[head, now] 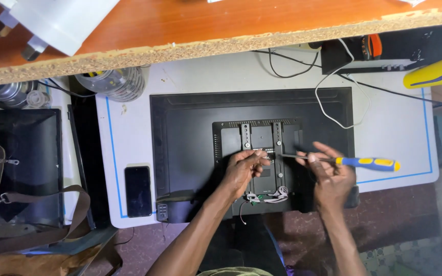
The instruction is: A person uses a manual screwdriver to remove screws from the back panel of a television set on a workbench.
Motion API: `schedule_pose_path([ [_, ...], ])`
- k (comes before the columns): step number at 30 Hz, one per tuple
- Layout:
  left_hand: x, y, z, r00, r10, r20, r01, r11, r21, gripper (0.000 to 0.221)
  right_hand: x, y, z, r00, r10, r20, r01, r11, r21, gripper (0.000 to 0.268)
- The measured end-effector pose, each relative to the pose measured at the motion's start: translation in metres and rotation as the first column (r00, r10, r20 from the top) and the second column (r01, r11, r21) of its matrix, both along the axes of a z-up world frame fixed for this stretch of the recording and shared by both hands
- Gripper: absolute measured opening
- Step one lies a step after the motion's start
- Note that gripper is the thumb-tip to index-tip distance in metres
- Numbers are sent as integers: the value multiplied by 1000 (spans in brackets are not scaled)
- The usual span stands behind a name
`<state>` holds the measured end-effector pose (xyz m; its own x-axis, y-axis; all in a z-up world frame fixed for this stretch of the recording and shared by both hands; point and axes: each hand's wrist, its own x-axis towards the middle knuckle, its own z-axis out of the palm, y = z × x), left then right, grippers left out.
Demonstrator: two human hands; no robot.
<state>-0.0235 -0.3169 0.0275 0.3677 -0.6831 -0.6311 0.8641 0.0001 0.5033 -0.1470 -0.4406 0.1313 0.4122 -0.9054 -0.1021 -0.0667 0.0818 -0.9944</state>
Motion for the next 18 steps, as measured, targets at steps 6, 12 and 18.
schedule_pose_path([
  [6, -11, 29, -2, 998, -27, -50, 28, 999, 18, 33, -30, -57, -16, 981, -12, -191, -15, 990, -140, 48],
  [12, -22, 47, 11, 991, -20, -135, 13, 999, -53, 42, -16, -82, 4, 992, -46, -117, 46, 999, -9, 22],
  [18, -22, 52, 24, 948, -31, -318, -22, 987, -161, 49, 10, -78, 20, 994, -8, -110, -16, 976, -216, 25],
])
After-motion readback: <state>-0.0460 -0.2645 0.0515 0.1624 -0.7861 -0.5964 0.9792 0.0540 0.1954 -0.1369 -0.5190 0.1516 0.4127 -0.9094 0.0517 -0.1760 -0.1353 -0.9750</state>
